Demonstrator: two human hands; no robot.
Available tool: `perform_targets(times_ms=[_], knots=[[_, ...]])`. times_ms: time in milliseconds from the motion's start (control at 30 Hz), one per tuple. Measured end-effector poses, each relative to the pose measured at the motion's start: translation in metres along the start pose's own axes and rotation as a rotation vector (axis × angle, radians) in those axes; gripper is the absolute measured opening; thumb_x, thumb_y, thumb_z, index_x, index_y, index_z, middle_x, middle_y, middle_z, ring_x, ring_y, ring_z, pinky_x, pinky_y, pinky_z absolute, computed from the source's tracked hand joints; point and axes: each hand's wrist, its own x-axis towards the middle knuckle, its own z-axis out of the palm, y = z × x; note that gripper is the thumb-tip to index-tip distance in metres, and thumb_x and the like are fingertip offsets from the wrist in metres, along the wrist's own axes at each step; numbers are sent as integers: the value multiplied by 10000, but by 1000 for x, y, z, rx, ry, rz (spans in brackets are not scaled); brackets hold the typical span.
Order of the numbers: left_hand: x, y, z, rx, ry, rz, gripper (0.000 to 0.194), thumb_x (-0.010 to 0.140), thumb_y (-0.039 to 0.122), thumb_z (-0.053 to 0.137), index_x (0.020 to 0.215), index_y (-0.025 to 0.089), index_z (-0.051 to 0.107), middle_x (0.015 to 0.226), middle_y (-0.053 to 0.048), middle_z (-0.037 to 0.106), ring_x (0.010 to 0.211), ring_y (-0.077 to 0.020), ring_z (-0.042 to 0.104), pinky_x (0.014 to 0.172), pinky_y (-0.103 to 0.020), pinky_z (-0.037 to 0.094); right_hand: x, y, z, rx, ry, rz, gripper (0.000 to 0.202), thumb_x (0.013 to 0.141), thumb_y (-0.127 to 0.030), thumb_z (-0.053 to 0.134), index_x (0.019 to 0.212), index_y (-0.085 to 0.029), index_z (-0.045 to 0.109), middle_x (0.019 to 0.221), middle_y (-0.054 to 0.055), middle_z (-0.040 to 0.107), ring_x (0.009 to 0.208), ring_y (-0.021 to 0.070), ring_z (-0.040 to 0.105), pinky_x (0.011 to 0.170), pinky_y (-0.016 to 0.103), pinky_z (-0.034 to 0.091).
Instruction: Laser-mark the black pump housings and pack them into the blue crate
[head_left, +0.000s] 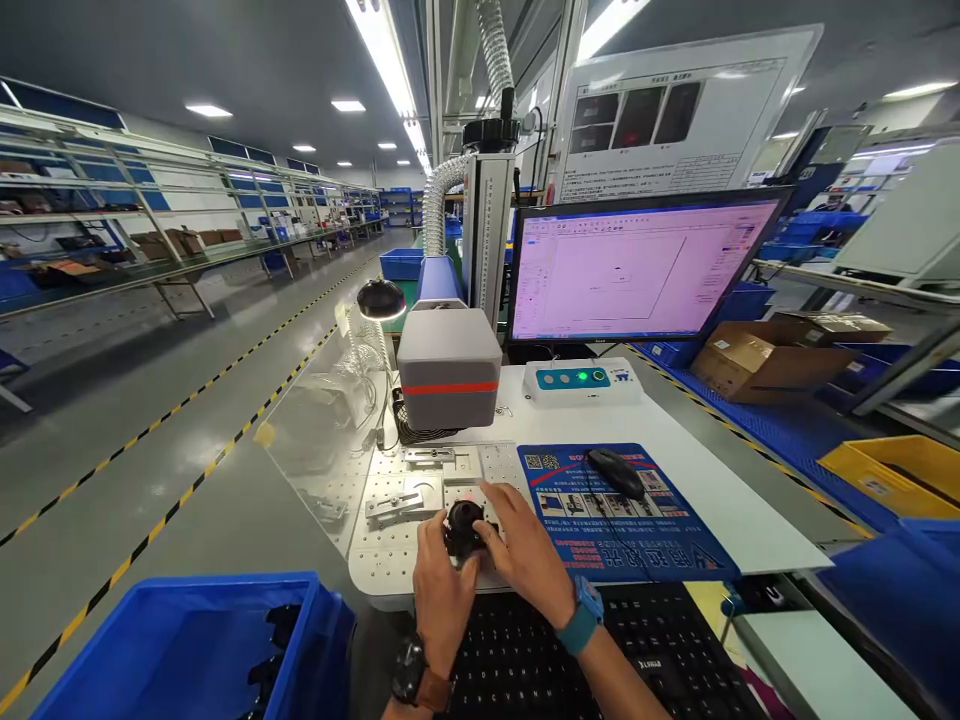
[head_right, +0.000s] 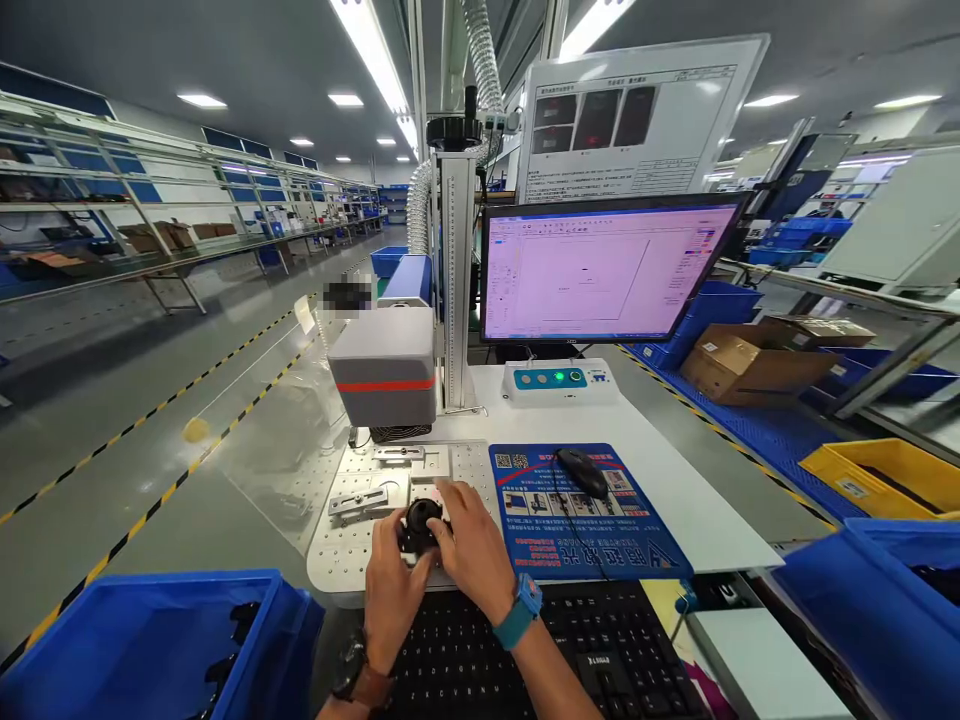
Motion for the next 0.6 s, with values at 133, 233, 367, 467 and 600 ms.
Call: perform_targets(times_ms=[133, 233, 367, 467, 600], knots=[[-30, 3, 6, 20, 9, 26, 441, 1012, 384, 510, 1414, 218, 436, 1107, -124, 602, 983, -276, 688, 771, -426, 622, -22, 13, 18, 66, 171, 298, 563, 965, -534, 578, 1415, -197, 572, 1335, 158, 676, 1215, 330, 677, 989, 509, 622], [-35, -7, -5, -2, -87, 122, 220, 1028, 389, 506, 1192, 244, 537, 978, -76, 612, 871, -229, 685, 754, -390, 619, -27, 19, 25, 211, 80, 362, 547, 974, -592, 510, 1298, -173, 648, 1205, 157, 734, 1080, 305, 730, 925, 472, 642], [-2, -22, -20, 41, -35, 136, 347, 1003, 376, 547, 1317, 234, 508, 1339, -174, 605, 1255, -322, 628, 970, -515, 589, -5, 26, 25, 316, -5, 273, 423, 979, -382, 451, 1263, -174, 686, 1280, 141, 732, 1201, 284, 694, 1068, 488, 583], [31, -31, -19, 27, -211, 191, 624, 936, 252, 580, 1524, 252, 374, 1572, -163, 497, 1474, -333, 478, 1171, -587, 464, 14, 33, 29, 343, -46, 211, 475, 927, -238, 443, 1342, -177, 667, 1364, 122, 707, 1290, 260, 659, 1156, 484, 533], [58, -38, -8, 67, -247, 209, 665, 885, 248, 623, 1518, 252, 420, 1517, -140, 579, 1422, -334, 542, 1179, -595, 450, 7, 40, 40, 190, 89, 237, 509, 997, -308, 404, 1451, -177, 590, 1445, 139, 653, 1329, 289, 640, 1122, 523, 575]])
